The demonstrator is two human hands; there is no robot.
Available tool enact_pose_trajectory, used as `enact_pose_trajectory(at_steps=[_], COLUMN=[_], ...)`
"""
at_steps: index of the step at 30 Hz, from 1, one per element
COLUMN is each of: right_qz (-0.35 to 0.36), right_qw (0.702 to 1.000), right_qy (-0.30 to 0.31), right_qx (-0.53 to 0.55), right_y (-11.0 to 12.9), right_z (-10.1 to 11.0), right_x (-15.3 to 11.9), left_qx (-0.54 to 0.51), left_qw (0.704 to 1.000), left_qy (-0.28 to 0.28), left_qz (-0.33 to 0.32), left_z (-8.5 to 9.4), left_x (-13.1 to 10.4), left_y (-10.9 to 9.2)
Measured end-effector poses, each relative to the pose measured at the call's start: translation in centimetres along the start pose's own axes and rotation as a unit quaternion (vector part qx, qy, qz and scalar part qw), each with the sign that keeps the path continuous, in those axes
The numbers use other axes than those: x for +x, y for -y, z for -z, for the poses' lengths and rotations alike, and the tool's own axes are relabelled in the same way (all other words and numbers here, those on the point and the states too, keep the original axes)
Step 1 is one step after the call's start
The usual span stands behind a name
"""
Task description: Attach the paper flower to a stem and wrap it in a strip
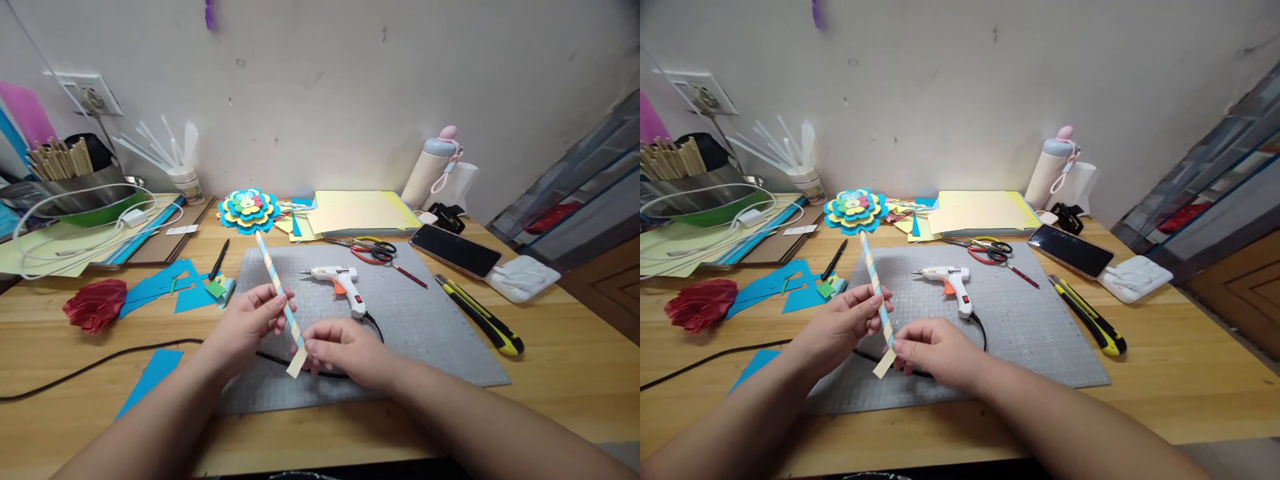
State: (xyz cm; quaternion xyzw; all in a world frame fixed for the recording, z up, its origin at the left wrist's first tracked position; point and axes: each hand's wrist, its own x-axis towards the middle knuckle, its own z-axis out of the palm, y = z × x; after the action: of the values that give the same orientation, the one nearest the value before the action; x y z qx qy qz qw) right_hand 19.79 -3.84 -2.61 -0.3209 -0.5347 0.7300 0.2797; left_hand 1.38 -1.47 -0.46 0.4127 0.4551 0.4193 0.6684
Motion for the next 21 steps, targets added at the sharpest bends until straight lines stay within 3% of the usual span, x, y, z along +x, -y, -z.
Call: enact_pose_trajectory(at_steps=[11, 15, 21], right_qz=[-0.025, -0.018, -0.04], right_qw=[0.997, 0.996, 0.996], right_qy=[-0.078, -0.077, -0.063], right_qx=[-0.016, -0.036, -0.043], right_y=[-1.1, -0.8, -0.8], right_z=[-0.1, 0.4, 0.4], right_x=[0.6, 0.6, 0.7], left_qx=[-0.01, -0.044, -0.012], left_qw=[0.999, 0.997, 0.998], left_qy=[-0.038, -0.057, -0.03], left_qz=[-0.008, -0.036, -0.055], left_z=[0.3, 0.4, 0.8], left_x=[0.0, 0.0, 0.3], left_y=[0.8, 0.7, 1.1])
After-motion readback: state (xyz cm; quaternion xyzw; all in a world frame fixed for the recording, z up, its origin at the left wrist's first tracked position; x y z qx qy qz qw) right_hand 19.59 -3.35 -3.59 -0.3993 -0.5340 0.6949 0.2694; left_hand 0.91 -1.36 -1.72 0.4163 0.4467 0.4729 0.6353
